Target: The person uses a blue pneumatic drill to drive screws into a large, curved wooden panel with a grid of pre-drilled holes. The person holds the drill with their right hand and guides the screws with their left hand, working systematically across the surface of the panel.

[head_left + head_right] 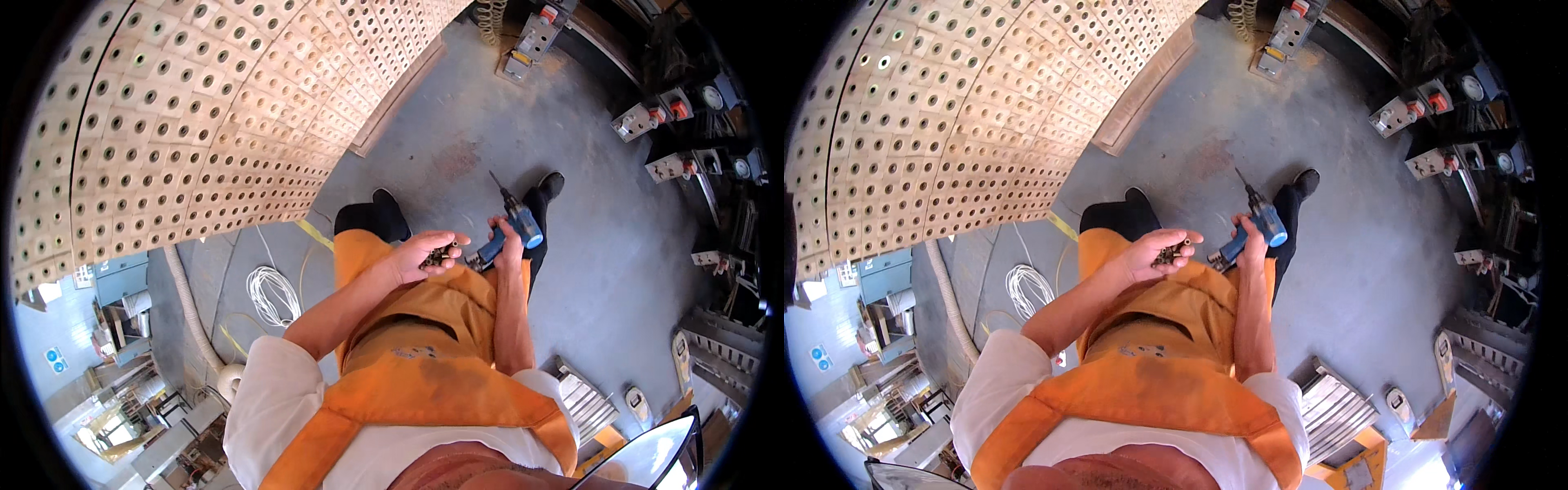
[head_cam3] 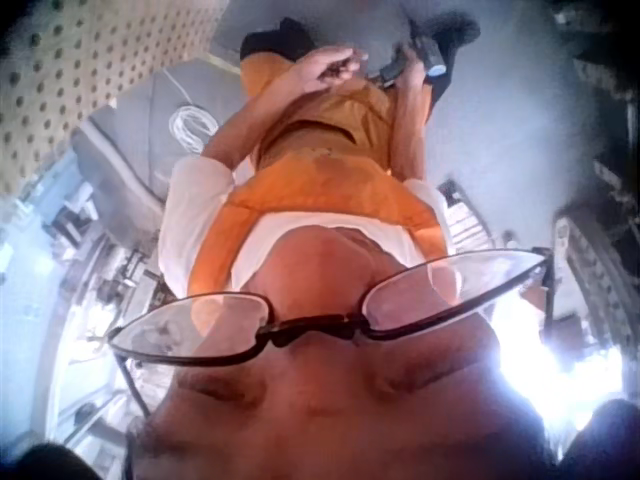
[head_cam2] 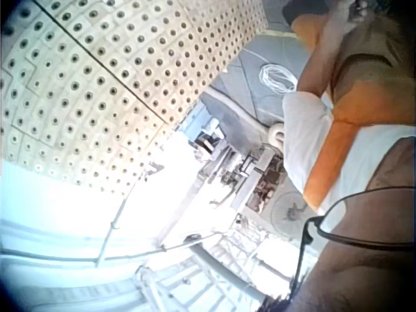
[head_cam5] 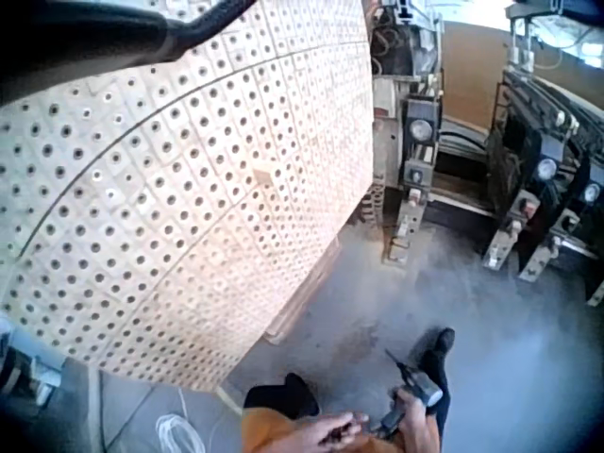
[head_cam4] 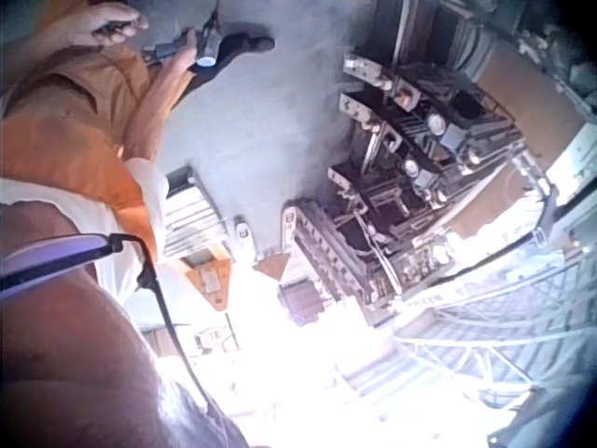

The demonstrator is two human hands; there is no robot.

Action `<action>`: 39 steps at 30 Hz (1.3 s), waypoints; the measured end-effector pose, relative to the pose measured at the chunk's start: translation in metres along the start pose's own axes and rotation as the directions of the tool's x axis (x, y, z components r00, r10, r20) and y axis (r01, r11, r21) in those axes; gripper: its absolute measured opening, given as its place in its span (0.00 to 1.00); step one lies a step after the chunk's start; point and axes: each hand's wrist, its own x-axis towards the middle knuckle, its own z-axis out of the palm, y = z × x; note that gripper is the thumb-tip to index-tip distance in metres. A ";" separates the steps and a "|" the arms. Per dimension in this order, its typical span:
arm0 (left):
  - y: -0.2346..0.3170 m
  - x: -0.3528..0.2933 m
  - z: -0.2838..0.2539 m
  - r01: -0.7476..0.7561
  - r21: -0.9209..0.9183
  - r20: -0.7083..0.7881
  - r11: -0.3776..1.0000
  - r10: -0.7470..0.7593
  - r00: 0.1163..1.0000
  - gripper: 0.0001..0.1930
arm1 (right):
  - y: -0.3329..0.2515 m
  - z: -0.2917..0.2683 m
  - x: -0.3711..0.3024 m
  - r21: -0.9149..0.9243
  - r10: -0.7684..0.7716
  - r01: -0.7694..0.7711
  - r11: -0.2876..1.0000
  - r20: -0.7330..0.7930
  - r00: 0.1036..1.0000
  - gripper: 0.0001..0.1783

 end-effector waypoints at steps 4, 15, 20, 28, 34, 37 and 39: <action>-0.016 -0.015 -0.019 -0.090 0.065 -0.053 0.994 0.093 0.994 0.14 | 0.032 -0.016 -0.031 0.054 0.020 -0.023 0.998 0.057 0.998 0.09; 0.064 -0.034 -0.061 -0.531 0.136 -0.178 0.837 0.548 0.818 0.13 | -0.031 0.061 -0.147 -0.327 -0.094 0.319 0.890 0.552 0.829 0.17; 0.086 -0.066 -0.066 -0.445 0.276 -0.123 0.852 0.491 0.863 0.12 | -0.012 0.089 -0.153 -0.290 -0.014 0.233 0.928 0.598 0.802 0.18; 0.100 -0.073 -0.088 -0.323 0.541 -0.294 0.776 0.534 0.793 0.14 | 0.035 0.101 -0.128 -0.428 0.002 0.354 0.831 0.639 0.769 0.15; 0.107 -0.059 -0.104 -0.586 0.242 -0.207 0.774 0.631 0.748 0.13 | 0.048 0.133 -0.104 -0.199 0.098 0.026 0.980 0.590 0.802 0.14; 0.107 -0.048 -0.109 -0.688 0.081 -0.252 0.721 0.683 0.686 0.13 | 0.060 0.152 -0.101 -0.167 0.098 0.005 0.986 0.606 0.789 0.14; 0.107 -0.046 -0.109 -0.708 0.054 -0.265 0.704 0.694 0.670 0.13 | 0.065 0.153 -0.099 -0.140 0.109 -0.030 0.990 0.600 0.792 0.13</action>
